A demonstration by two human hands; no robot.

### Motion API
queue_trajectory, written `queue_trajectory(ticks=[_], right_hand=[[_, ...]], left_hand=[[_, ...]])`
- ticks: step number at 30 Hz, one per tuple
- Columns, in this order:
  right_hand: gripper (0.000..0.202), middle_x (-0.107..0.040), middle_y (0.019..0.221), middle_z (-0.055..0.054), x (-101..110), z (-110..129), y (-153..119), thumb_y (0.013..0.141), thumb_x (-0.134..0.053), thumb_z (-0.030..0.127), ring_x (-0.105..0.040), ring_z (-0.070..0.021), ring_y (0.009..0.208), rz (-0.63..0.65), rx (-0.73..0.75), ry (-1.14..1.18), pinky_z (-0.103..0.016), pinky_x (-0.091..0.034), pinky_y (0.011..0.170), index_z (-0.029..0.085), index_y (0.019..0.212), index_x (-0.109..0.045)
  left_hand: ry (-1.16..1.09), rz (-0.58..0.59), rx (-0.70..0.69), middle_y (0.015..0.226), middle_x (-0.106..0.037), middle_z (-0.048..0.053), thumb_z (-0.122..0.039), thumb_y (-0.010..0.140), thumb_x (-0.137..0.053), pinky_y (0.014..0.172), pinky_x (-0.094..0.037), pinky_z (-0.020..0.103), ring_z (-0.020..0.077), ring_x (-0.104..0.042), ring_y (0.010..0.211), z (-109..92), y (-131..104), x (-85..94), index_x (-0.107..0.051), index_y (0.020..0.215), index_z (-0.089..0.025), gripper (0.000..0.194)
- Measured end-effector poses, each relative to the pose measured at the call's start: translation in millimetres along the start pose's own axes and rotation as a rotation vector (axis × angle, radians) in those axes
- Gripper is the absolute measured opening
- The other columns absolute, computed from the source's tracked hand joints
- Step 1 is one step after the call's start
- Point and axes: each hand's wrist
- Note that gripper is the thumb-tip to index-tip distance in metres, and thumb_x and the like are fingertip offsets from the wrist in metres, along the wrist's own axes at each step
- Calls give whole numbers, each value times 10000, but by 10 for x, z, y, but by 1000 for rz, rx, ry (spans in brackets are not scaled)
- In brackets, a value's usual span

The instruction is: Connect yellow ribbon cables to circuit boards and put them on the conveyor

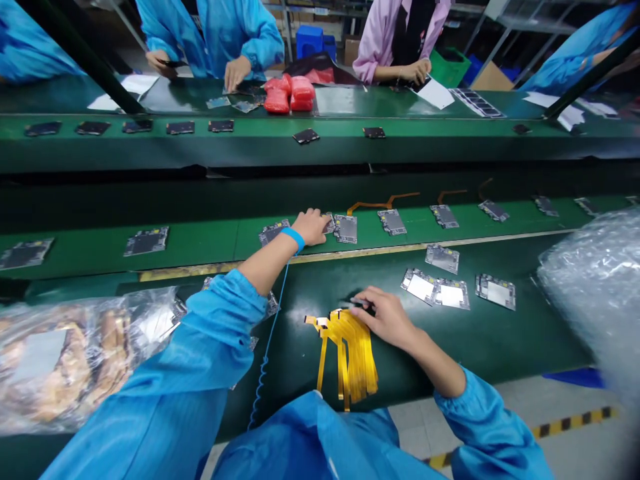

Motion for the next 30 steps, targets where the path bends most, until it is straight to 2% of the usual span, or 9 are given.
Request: queue_trajectory(ticks=[4,9,12,15,18,21,25,30], right_hand=[[184,-683,902,-28,-67,89,-5,1004,-627,383,-634,-168,800,106,48,-54,-271,-428,702,224,1022,-719],[143,-697,915,-28,-126,115,11,1001,-642,335,-640,-164,799,126,74,-63,-264,-422,706,220,1030,-722],[159,-706,935,-37,-127,104,14,1004,-634,346,-650,-171,820,124,72,-65,-267,-432,723,222,1048,-722],[177,-707,930,-43,-116,90,22,999,-628,365,-653,-178,825,125,69,-72,-273,-439,723,222,1043,-724],[173,-707,911,-40,-112,85,33,996,-626,351,-649,-175,807,135,73,-73,-275,-440,717,216,1029,-728],[144,-722,930,-36,-124,113,46,993,-623,301,-655,-168,810,152,65,-79,-273,-434,724,216,1019,-736],[178,-738,973,-34,-183,242,69,1020,-579,273,-673,-167,854,220,60,-144,-267,-415,723,228,1029,-751],[219,-717,1151,-60,-318,443,132,1019,-596,312,-698,-190,897,333,59,-339,-281,-405,705,229,1165,-737]], left_hand=[[66,2,-13,1352,-575,198,-280,812,-683,1005,-451,495,384,-514,1260,-1,82,-7,-560,1441,-202,646],[117,-39,-7,1309,-574,235,-305,787,-726,997,-445,514,402,-538,1221,15,27,170,-575,1393,-136,648],[71,-95,45,1305,-564,218,-334,796,-720,1007,-444,499,392,-540,1221,155,-115,282,-545,1432,-141,687],[38,-109,92,1308,-553,205,-374,782,-731,996,-461,472,392,-533,1229,393,-296,319,-521,1468,-159,748],[28,-70,109,1286,-559,197,-394,774,-734,986,-476,445,380,-548,1206,607,-465,238,-524,1472,-162,765],[3,-24,124,1288,-556,199,-373,783,-719,994,-480,418,360,-555,1202,688,-576,86,-505,1490,-143,773],[9,23,107,1300,-548,196,-364,796,-699,1010,-471,418,356,-528,1238,632,-617,-54,-483,1506,-142,774],[42,76,115,1330,-534,199,-383,773,-708,980,-475,436,382,-502,1254,543,-549,-56,-444,1528,-172,828]])
Point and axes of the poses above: each hand's wrist, its own y-axis towards the middle knuckle, its own x-axis out of the back of the hand, z = x × y
